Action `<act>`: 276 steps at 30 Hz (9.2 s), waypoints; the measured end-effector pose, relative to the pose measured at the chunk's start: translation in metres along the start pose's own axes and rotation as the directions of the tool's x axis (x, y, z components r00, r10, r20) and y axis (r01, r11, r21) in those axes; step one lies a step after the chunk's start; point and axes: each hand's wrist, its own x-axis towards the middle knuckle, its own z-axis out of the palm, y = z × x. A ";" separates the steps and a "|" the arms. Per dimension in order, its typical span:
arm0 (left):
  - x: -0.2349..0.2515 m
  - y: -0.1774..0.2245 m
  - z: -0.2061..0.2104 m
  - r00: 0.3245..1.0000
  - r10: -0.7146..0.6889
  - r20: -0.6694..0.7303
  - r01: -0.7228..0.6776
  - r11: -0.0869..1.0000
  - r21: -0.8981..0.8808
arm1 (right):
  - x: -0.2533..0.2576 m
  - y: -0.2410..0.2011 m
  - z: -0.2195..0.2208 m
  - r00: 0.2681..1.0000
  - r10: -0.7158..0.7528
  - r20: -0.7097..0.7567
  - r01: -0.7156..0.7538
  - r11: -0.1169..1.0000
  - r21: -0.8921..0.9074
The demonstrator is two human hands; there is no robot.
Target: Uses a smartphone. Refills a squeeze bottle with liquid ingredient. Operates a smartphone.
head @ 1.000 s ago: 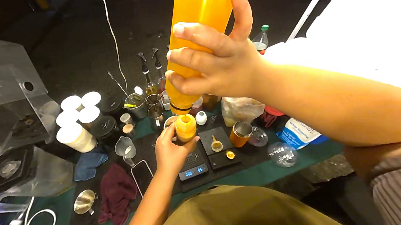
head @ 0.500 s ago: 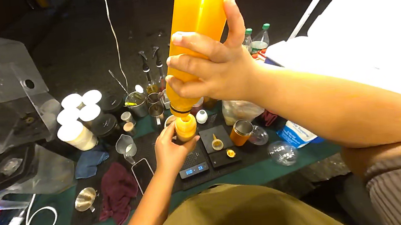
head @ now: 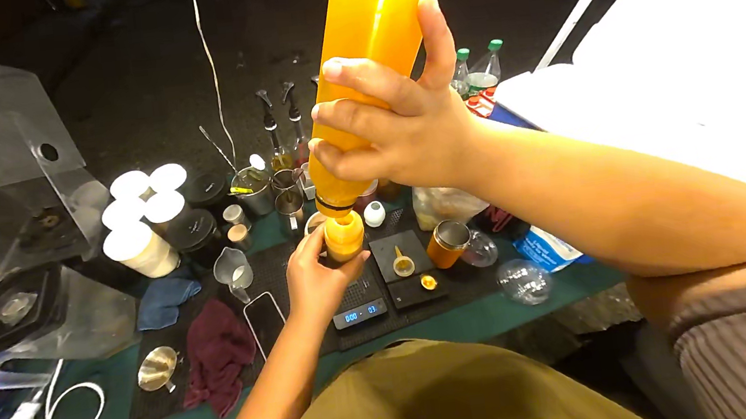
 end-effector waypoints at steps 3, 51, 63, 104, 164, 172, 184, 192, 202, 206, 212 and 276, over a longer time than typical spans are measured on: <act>0.000 -0.001 0.000 1.000 -0.003 0.000 0.003 1.000 0.001 | 0.000 0.002 -0.001 1.000 -0.001 0.006 0.001 1.000 -0.002; 0.012 -0.011 0.003 1.000 -0.003 0.001 0.003 1.000 0.024 | -0.044 -0.010 0.037 0.962 0.262 0.083 -0.271 0.953 0.137; 0.011 -0.006 -0.001 0.996 -0.082 0.030 0.081 0.996 0.040 | -0.070 -0.037 0.044 0.623 0.617 0.481 -0.777 0.560 0.287; -0.019 -0.138 0.083 0.765 -0.466 0.444 0.527 0.849 -0.017 | -0.191 -0.146 -0.025 -0.346 0.364 0.865 -0.430 -0.881 0.198; 0.114 0.104 -0.074 0.949 0.315 0.012 -0.217 0.681 -0.700 | -0.219 -0.152 -0.014 0.034 0.565 0.824 -0.266 -0.790 0.553; 0.108 0.114 -0.073 0.989 0.150 -0.015 -0.118 0.706 -0.698 | -0.219 -0.153 -0.012 0.060 0.562 0.825 -0.261 -0.789 0.557; 0.105 0.098 -0.073 0.965 0.260 -0.031 -0.230 0.788 -0.571 | -0.216 -0.153 -0.013 0.029 0.563 0.826 -0.268 -0.792 0.549; 0.009 -0.020 0.025 0.986 -0.095 0.138 0.136 0.934 -0.329 | -0.208 -0.153 -0.026 -0.168 0.522 0.836 -0.402 -0.811 0.425; -0.026 -0.122 0.103 0.873 -0.392 0.290 0.456 0.868 -0.199 | -0.213 -0.175 -0.050 -0.390 0.460 0.798 -0.406 -0.864 0.299; -0.029 -0.139 0.105 0.867 -0.371 0.333 0.450 0.870 -0.202 | -0.210 -0.184 -0.056 -0.446 0.429 0.785 -0.418 -0.876 0.241; -0.039 -0.154 0.105 0.846 -0.364 0.389 0.453 0.876 -0.166 | -0.202 -0.193 -0.050 -0.457 0.381 0.804 -0.449 -0.879 0.161; 0.001 -0.028 -0.006 0.881 0.081 0.466 -0.318 0.831 0.456 | -0.139 -0.095 0.009 0.213 0.109 0.971 -0.977 0.023 0.212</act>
